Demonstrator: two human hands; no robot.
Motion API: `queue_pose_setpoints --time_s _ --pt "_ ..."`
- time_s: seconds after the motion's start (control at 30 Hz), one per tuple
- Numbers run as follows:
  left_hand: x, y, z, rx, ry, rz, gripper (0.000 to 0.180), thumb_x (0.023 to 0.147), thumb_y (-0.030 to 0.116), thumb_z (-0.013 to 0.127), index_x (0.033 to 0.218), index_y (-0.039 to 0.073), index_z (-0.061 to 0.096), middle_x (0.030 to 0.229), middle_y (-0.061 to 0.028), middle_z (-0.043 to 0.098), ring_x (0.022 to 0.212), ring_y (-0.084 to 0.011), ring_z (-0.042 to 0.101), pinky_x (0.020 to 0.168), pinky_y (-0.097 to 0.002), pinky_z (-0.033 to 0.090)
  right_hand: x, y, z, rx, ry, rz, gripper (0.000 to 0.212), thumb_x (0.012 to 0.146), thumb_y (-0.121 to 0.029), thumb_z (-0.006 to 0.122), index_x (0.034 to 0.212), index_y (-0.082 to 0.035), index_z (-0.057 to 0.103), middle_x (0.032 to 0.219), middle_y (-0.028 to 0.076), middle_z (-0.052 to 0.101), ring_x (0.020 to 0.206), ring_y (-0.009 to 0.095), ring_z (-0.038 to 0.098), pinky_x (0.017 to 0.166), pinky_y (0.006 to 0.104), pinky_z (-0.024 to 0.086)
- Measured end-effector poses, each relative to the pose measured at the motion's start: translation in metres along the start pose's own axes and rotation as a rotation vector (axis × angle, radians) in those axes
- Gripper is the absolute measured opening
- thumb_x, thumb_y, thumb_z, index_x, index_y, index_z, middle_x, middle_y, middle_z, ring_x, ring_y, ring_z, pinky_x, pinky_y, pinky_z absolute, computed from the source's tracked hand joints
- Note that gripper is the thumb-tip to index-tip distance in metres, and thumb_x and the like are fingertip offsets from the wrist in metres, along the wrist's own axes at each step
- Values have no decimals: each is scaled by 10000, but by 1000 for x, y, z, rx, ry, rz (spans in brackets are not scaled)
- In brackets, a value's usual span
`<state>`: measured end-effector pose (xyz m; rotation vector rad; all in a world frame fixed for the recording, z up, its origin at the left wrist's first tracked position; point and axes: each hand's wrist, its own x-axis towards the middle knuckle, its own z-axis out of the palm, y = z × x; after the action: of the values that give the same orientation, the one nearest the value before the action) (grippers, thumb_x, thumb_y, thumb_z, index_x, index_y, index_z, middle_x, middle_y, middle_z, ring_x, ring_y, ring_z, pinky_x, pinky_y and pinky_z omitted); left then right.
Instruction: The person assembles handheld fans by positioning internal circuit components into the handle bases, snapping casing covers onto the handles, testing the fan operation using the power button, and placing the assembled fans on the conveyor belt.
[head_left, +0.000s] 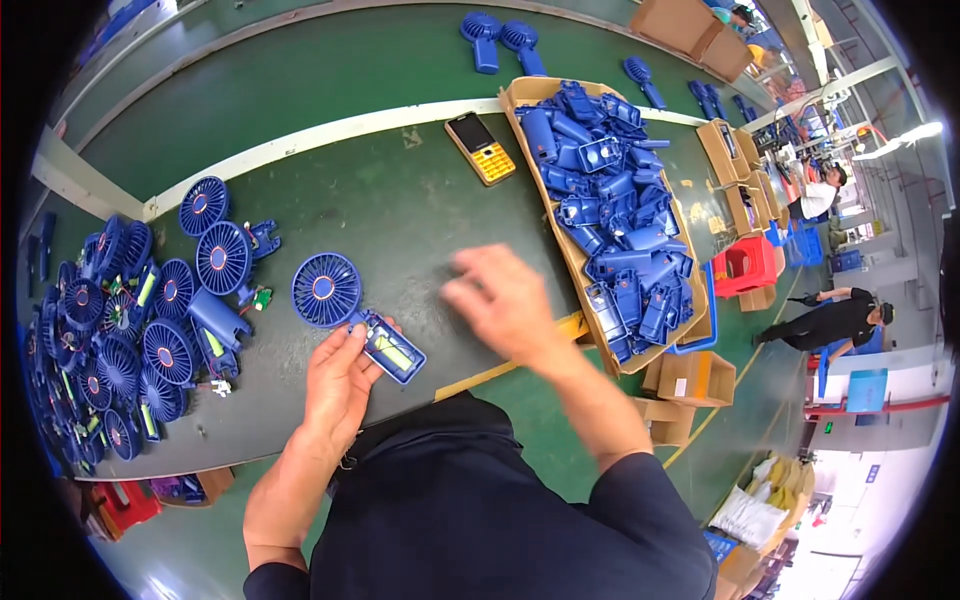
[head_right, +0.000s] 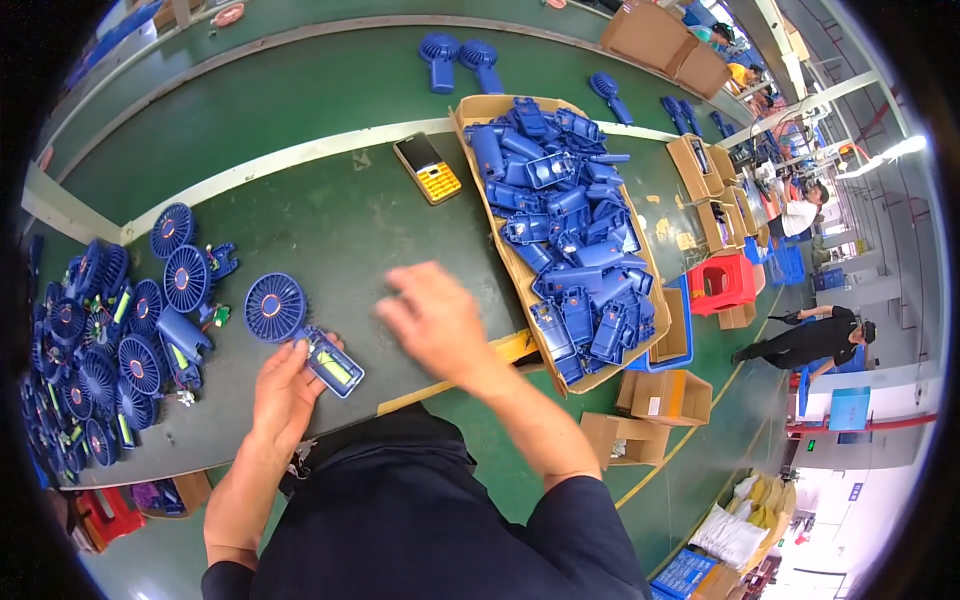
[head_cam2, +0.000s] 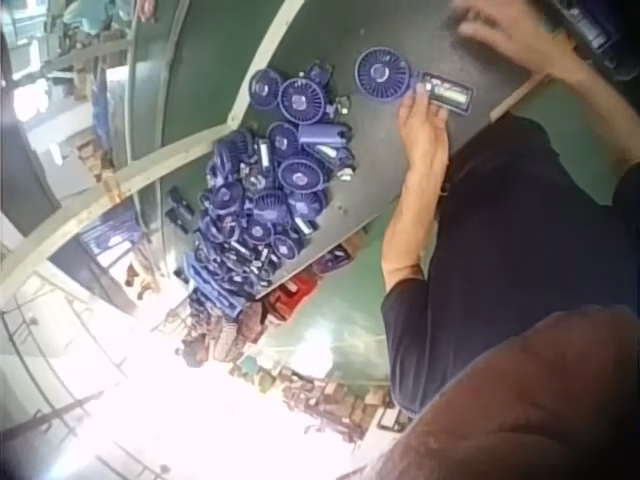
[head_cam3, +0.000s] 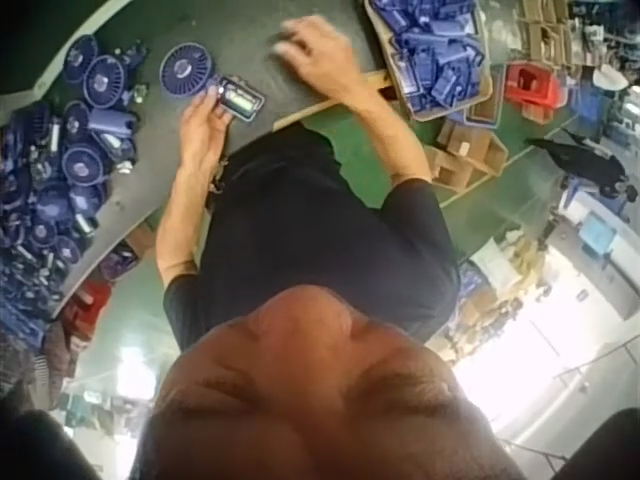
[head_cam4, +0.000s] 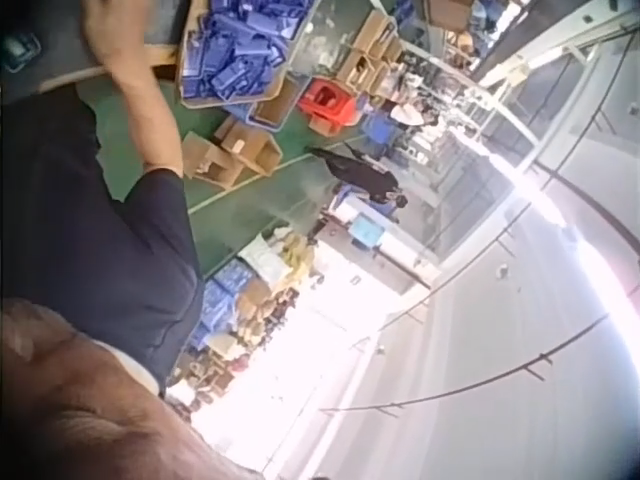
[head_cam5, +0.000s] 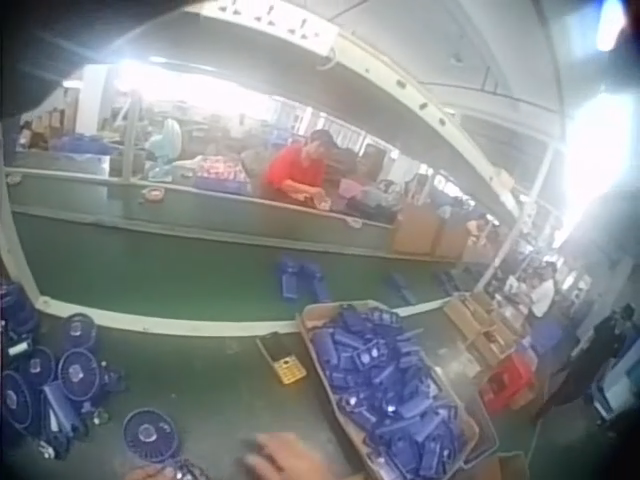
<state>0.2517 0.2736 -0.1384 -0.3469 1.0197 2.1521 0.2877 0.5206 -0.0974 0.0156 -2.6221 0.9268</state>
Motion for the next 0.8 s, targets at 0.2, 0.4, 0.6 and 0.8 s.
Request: queue_pose_setpoints --time_s 0.2,0.4,0.6,0.8 --pt "2 0 4 -18 -7 5 278 1064 164 541 1246 -44 570 1245 -213 676 1179 -321 667 1024 -458 551 16 108 -83 -734 34 176 459 795 50 611 1243 -44 644 1078 137 673 1017 354 648 876 458 553" --pt "-1 3 3 -31 -10 -3 280 1063 161 540 1247 -48 572 1253 -222 672 1186 -328 665 1026 -459 554 18 123 -85 -775 -33 97 393 803 34 618 1184 -46 672 1002 126 703 954 342 655 834 442 556" --pt "-2 2 4 -64 18 -13 274 1067 162 538 1240 -46 585 1254 -210 673 1191 -307 664 1044 -443 536 30 57 -89 -653 183 -206 289 818 44 657 1105 11 676 947 164 666 883 359 614 798 431 510" --pt "1 -1 5 -113 21 -20 238 1060 145 555 1215 -30 604 1235 -199 685 1169 -277 677 1054 -438 532 1 -13 -47 135 -278 55 309 843 -11 719 1146 39 682 931 119 641 849 236 633 784 336 506"
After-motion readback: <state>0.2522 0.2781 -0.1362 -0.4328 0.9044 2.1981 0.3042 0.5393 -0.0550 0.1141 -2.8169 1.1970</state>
